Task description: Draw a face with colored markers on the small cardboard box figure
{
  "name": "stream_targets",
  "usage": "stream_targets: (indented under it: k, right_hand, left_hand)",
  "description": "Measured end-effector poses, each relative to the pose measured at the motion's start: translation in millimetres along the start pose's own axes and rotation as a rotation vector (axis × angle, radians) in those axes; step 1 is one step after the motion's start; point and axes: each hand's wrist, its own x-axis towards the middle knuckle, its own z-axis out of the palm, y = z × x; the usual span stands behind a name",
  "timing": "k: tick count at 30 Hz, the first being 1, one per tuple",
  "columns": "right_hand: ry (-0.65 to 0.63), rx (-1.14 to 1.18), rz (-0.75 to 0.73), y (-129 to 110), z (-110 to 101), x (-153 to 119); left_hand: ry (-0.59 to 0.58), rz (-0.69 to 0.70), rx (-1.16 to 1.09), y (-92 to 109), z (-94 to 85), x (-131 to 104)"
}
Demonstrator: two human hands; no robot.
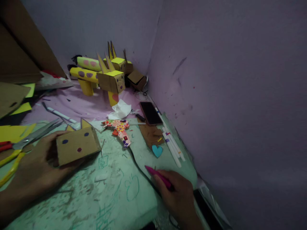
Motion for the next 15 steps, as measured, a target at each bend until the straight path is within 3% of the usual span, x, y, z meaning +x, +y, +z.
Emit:
stream_targets:
  k: [8, 15]
  right_hand:
    - [-0.018, -0.084, -0.075, 3.4, -0.2, 0.8]
    - [-0.005, -0.063, 0.037, -5.7, 1.7, -0.3]
  left_hand:
    - [-0.005, 0.020, -0.020, 1.3, -0.7, 0.1]
    - [-0.027, 0.008, -0.054, 2.0, 0.9, 0.4]
